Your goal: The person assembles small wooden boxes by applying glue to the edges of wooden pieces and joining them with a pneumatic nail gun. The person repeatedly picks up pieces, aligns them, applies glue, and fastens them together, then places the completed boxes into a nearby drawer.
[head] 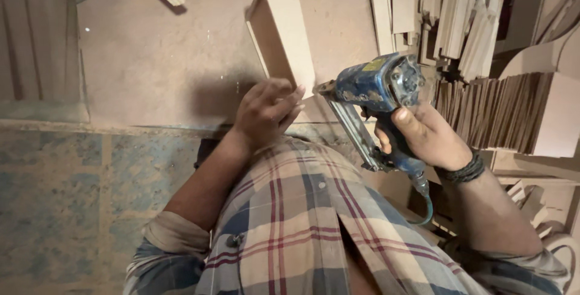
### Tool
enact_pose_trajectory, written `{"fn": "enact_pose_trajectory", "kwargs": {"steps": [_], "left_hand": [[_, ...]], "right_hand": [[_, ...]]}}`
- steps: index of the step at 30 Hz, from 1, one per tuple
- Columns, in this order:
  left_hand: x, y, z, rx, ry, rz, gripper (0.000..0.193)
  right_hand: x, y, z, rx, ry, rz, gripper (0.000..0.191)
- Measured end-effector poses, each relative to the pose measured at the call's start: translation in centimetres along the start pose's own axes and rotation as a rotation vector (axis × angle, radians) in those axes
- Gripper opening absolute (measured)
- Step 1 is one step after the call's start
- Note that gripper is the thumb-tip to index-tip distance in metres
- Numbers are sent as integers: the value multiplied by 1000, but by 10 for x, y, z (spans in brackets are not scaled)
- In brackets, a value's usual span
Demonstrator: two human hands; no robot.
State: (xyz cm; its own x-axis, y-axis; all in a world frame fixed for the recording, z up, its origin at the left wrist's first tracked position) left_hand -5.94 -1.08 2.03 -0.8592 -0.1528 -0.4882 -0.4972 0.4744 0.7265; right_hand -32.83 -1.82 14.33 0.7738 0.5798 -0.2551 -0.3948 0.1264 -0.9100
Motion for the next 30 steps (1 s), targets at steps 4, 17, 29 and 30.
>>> {"fn": "enact_pose_trajectory", "kwargs": {"steps": [4,17,29,30], "left_hand": [[-5,-1,1,60,42,-88,14],[-10,-2,2,103,82,-150,18],[-4,-15,2,-26,44,-47,42],[-6,-15,2,-13,50,-56,43]], "right_hand": [[3,4,-4,64,-30,54,53],[9,-12,-13,73,-79,113,56],[10,-9,-12,80,-86,79,54],[10,-9,-12,89,-95,108,56]]}}
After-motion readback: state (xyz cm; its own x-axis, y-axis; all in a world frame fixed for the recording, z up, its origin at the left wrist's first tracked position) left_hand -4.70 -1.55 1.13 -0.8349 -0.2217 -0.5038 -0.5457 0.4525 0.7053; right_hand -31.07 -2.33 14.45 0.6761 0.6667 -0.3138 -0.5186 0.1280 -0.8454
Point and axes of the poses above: each hand's wrist, its own z-axis away from the middle knuckle, its own x-axis out of the palm, y = z × x, the point moved 4 cm from there along -z, towards the middle knuckle, and after that the axes turned 10 degrees about -x, right-handed, at the moved point
